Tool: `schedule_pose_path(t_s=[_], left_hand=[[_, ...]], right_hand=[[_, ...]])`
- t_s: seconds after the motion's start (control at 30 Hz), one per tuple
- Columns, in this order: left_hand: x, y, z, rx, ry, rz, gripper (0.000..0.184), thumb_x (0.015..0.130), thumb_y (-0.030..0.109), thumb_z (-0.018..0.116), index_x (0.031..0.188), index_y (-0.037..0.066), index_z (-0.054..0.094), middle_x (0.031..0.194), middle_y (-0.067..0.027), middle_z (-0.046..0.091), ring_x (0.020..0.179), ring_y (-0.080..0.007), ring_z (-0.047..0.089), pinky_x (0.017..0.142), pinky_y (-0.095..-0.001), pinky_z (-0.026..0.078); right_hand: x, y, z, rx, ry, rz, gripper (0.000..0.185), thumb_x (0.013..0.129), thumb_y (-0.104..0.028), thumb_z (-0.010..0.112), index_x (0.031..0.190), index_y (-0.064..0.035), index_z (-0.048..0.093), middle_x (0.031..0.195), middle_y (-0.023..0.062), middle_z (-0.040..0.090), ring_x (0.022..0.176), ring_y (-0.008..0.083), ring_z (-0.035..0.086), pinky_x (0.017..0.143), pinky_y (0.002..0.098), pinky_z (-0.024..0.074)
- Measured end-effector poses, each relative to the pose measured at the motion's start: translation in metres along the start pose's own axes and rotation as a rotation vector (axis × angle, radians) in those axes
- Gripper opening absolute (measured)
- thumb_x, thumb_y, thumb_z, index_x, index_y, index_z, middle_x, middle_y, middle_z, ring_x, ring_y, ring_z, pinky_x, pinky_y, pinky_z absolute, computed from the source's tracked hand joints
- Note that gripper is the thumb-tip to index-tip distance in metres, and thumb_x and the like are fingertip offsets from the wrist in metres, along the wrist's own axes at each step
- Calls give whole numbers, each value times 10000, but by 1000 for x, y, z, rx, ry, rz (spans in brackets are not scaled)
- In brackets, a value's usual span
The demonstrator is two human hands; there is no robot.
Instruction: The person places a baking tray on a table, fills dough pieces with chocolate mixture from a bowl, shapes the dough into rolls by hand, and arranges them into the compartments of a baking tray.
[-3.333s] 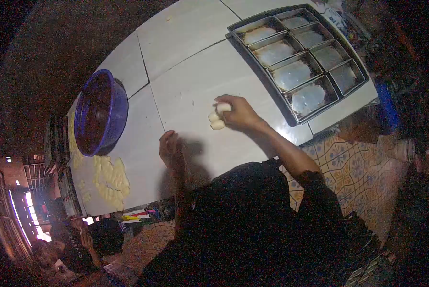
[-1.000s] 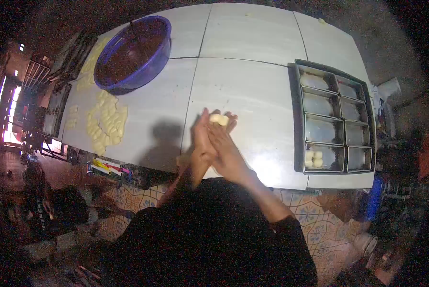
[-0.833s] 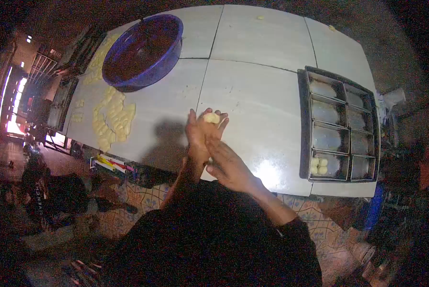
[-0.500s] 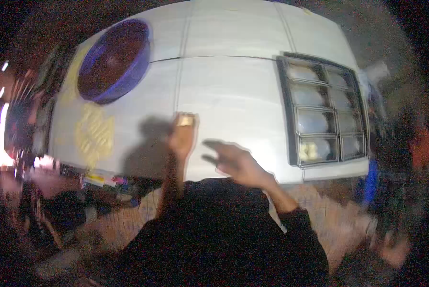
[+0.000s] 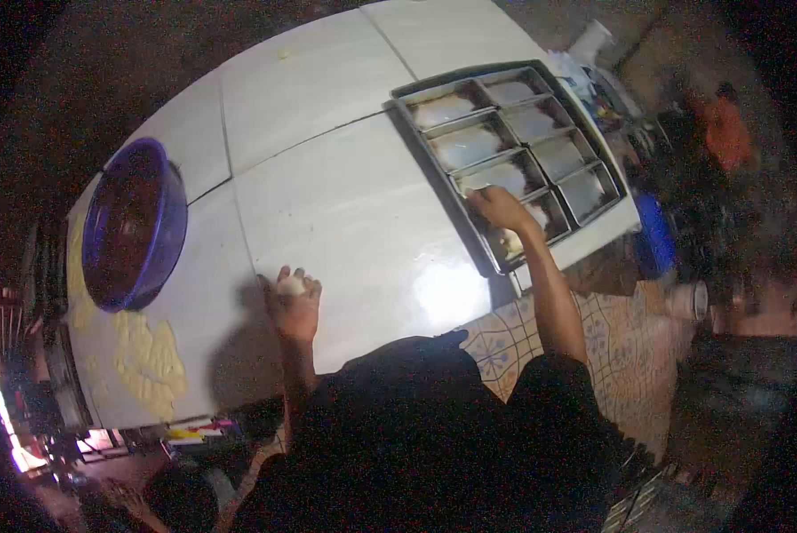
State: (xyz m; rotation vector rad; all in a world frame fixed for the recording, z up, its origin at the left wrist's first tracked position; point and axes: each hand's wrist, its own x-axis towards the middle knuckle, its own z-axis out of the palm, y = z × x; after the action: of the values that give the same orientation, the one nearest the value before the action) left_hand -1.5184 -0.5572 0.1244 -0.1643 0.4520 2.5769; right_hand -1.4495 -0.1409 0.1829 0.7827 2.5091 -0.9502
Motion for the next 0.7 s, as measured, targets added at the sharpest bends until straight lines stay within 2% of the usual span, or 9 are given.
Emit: schedule_pose_path(t_s=[0.07,0.13,0.2,0.23,0.33,0.4,0.47,0.57,0.7], left_hand=[[1,0,13,-29,216,29,471,958,497,385,1067,76,565,963,-119,571,995,-301,520,917,-420,371],[5,-2,12,75,108,91,549,935,555,364,1164,78,510,1066,-143,555,1124,-363,461,997,-488,293],[8,0,26,-121,-201,57,694,918,499,458,1338,-29,295,1313,-244,368,1289,-424,309,1095,-502,221],[6,-4,61,3,65,101,746,898,580,439,1295,-42,330,1265,-233,402,1265,-416,340,1089,-511,216],[15,-16,81,96,34,121,620,920,544,435,1197,-11,437,1045,-190,544,1122,-404,493,1051,-506,319],[18,-11,81,209,113,198,451,973,426,389,1164,21,440,1021,-146,544,1051,-356,541,1008,-477,382],[15,-1,69,221,-11,295,263,1011,249,350,1136,34,435,987,-134,542,1030,-308,562,1032,-462,383],[13,10,48,209,-80,333,274,986,203,393,1188,18,415,1069,-190,552,1119,-333,522,1065,-461,348],[0,0,84,317,-133,325,457,967,164,435,1367,-10,298,1353,-274,400,1288,-362,379,1088,-428,305]], right_hand=[[-35,-38,5,238,78,-195,452,941,-395,491,1045,19,639,980,236,663,978,359,630,867,475,462],[-67,-71,34,83,166,-528,445,921,-391,521,1106,-4,637,1161,214,609,1189,341,517,977,436,416],[-89,-110,63,-25,50,-901,450,912,-360,542,1223,-36,578,1346,185,482,1342,319,336,1091,417,294],[-95,-127,76,80,-57,-915,471,915,-348,540,1267,-35,532,1386,182,431,1358,321,302,1113,426,241],[-107,-165,128,440,-437,-881,580,920,-343,535,1375,-17,385,1441,191,351,1384,328,234,1144,462,147],[-118,-181,163,244,-36,-1065,571,921,-298,543,1376,1,368,1421,232,354,1342,362,312,1105,455,267],[-125,-180,154,327,-261,-1068,532,910,-247,562,1351,4,401,1392,227,395,1290,346,403,1052,414,356],[-120,-175,142,542,-585,-795,488,909,-178,557,1331,28,424,1394,187,408,1295,249,399,1018,374,390],[-100,-202,151,905,-54,-719,264,897,-46,551,1146,39,573,1241,107,498,1141,194,497,886,292,468]])
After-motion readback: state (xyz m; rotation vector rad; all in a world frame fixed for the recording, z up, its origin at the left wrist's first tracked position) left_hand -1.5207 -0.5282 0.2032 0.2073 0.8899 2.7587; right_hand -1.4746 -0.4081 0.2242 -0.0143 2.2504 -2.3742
